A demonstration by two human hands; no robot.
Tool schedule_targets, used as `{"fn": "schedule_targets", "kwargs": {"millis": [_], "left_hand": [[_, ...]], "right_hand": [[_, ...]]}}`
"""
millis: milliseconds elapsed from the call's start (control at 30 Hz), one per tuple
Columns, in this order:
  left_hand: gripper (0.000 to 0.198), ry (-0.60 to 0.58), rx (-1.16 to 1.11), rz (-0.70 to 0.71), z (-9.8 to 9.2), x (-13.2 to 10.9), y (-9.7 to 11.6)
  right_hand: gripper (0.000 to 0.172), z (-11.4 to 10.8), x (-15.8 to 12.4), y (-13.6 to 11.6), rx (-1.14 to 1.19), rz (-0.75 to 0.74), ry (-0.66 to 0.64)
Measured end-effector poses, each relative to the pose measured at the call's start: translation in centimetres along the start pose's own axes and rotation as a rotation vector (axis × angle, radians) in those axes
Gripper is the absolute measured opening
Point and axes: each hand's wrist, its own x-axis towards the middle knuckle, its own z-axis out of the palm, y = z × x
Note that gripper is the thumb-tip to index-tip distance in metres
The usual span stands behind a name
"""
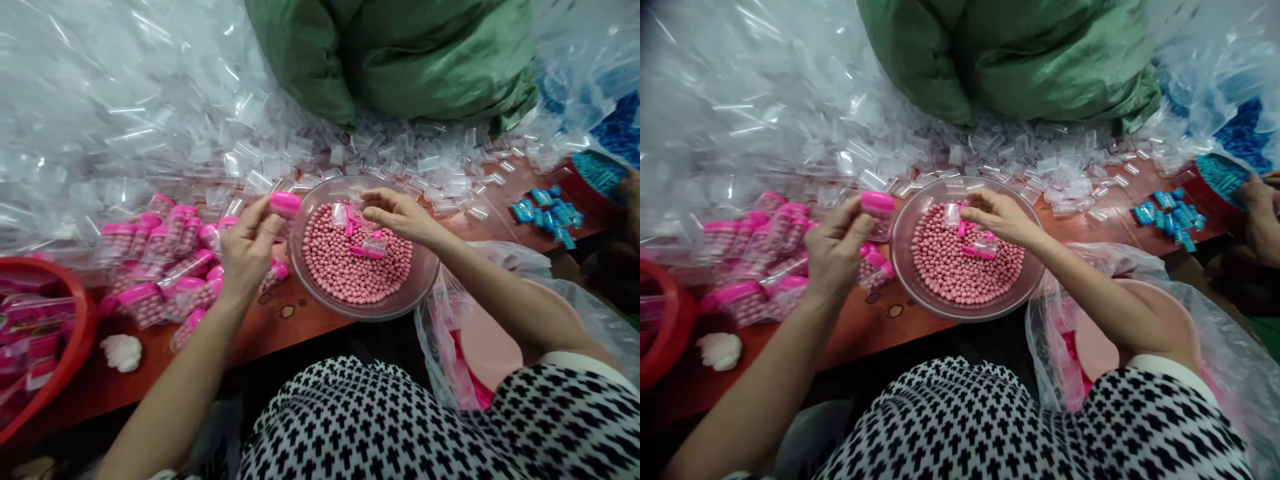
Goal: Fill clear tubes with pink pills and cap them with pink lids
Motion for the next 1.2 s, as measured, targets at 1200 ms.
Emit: {"fn": "schedule_targets", "kwargs": {"millis": [1200], "left_hand": [[0.032, -0.184, 0.397, 0.325, 1.1, -2.0, 0.5]], "right_hand": [[0.01, 6.8, 6.3, 3.6, -0.395, -0.231, -0.697]]}}
